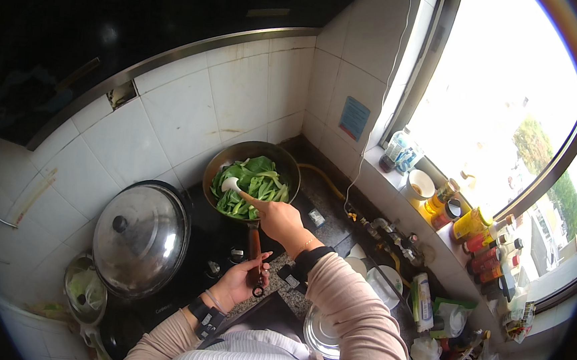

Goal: The person washes leafy green vegetables under running water in a kitchen sink, then transfers them into a wok on the stove and stirs them with a wooden spatula.

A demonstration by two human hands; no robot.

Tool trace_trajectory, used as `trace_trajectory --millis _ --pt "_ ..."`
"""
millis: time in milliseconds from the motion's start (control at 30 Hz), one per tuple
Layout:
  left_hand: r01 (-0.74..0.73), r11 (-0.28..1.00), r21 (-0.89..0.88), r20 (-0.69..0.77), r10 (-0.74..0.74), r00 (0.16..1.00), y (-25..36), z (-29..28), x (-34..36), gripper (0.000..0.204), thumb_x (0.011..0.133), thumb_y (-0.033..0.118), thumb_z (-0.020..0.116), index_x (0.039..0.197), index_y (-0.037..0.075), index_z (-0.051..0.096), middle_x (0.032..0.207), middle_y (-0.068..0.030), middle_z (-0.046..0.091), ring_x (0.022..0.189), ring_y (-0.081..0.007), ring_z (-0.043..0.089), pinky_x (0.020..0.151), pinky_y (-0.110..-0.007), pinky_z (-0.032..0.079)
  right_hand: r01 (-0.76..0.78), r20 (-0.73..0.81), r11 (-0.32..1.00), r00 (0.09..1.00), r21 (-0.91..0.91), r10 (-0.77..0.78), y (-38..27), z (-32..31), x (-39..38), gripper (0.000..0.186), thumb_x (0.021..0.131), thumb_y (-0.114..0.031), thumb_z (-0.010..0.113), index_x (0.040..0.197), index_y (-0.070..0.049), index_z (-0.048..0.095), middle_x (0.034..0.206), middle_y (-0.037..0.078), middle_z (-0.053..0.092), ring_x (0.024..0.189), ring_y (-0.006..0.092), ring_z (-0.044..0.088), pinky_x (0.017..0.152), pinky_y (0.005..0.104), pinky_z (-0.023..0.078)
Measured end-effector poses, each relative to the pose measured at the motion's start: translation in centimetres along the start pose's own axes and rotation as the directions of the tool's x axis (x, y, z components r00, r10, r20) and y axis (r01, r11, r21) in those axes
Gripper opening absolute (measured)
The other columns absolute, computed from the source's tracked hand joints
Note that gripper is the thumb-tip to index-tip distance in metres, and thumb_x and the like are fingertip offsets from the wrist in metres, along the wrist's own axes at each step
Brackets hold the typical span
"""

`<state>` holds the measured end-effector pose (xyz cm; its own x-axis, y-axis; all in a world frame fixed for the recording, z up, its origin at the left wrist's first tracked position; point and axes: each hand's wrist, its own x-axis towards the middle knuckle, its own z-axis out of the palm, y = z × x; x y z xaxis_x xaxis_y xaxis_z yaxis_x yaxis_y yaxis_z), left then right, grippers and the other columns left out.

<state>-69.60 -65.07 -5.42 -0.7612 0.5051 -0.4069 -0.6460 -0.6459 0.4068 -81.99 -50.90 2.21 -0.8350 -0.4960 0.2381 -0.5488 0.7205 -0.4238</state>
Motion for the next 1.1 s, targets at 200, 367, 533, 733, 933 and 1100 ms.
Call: trace_trajectory --millis 200,367,533,733,933,1100 --pt "0.030 0.995 -0.097 0.039 -0.026 0.999 0.3 0.3 -2.3 0.035 0.100 0.027 0.054 0.130 0.008 0.054 0.107 -0.0082 0.065 0.098 -0.0222 0.064 0.083 -0.035 0.052 -0.203 -0.103 0.978 0.973 0.042 0.206 2.9 0.9 -2.9 0.054 0.090 -0.016 0.058 0.140 -0.035 0.050 0.080 0.018 0.068 0.073 0.0371 0.066 0.065 0.0455 0.053" --pt "0.068 0.990 -0.121 0.186 -0.045 0.982 0.3 -2.2 -2.0 0.039 0.101 0.030 0.052 0.132 0.007 0.052 0.119 -0.0116 0.064 0.108 -0.0245 0.062 0.092 -0.038 0.051 -0.285 0.063 0.958 0.956 -0.026 0.287 1.5 1.3 -4.2 0.057 0.091 -0.018 0.059 0.143 -0.035 0.045 0.084 0.017 0.070 0.077 0.0354 0.068 0.068 0.0455 0.054" --pt "0.036 0.996 -0.076 0.012 -0.035 0.999 0.4 -0.6 -1.9 0.046 0.101 0.035 0.049 0.137 0.007 0.048 0.120 -0.0112 0.062 0.105 -0.0259 0.062 0.079 -0.036 0.054 -0.234 0.144 0.956 0.967 0.180 0.210 3.1 1.5 -4.6 0.069 0.088 -0.021 0.067 0.149 -0.032 0.036 0.090 0.021 0.068 0.085 0.0378 0.067 0.075 0.0439 0.053" --pt "0.052 0.991 -0.125 -0.002 -0.052 0.999 0.9 -4.9 -4.0 0.042 0.101 0.036 0.049 0.129 0.005 0.054 0.120 -0.0143 0.064 0.106 -0.0276 0.063 0.089 -0.040 0.054 -0.197 -0.031 0.845 0.969 0.497 0.243 4.2 -8.1 -10.3 0.056 0.095 -0.013 0.063 0.147 -0.015 0.043 0.112 0.011 0.066 0.096 0.0154 0.064 0.084 0.0296 0.052" --pt "0.109 0.973 -0.201 -0.167 -0.143 0.976 0.1 -7.9 -5.7 0.039 0.100 0.033 0.052 0.126 0.005 0.055 0.113 -0.0124 0.064 0.106 -0.0254 0.062 0.090 -0.039 0.053 -0.453 -0.330 0.624 0.571 0.637 0.752 14.1 -5.0 -31.5 0.016 0.090 -0.009 0.066 0.104 -0.002 0.068 0.090 0.004 0.067 0.081 0.0112 0.063 0.073 0.0249 0.051" --pt "0.176 0.965 -0.195 -0.236 -0.220 0.947 -1.0 -10.3 -6.3 0.037 0.099 0.032 0.053 0.123 0.005 0.056 0.113 -0.0118 0.063 0.107 -0.0244 0.061 0.091 -0.039 0.053 -0.929 -0.383 0.344 0.271 0.137 0.883 9.2 9.0 -48.1 0.051 0.082 -0.016 0.073 0.127 -0.002 0.053 0.101 0.015 0.062 0.089 0.0265 0.063 0.077 0.0340 0.052"
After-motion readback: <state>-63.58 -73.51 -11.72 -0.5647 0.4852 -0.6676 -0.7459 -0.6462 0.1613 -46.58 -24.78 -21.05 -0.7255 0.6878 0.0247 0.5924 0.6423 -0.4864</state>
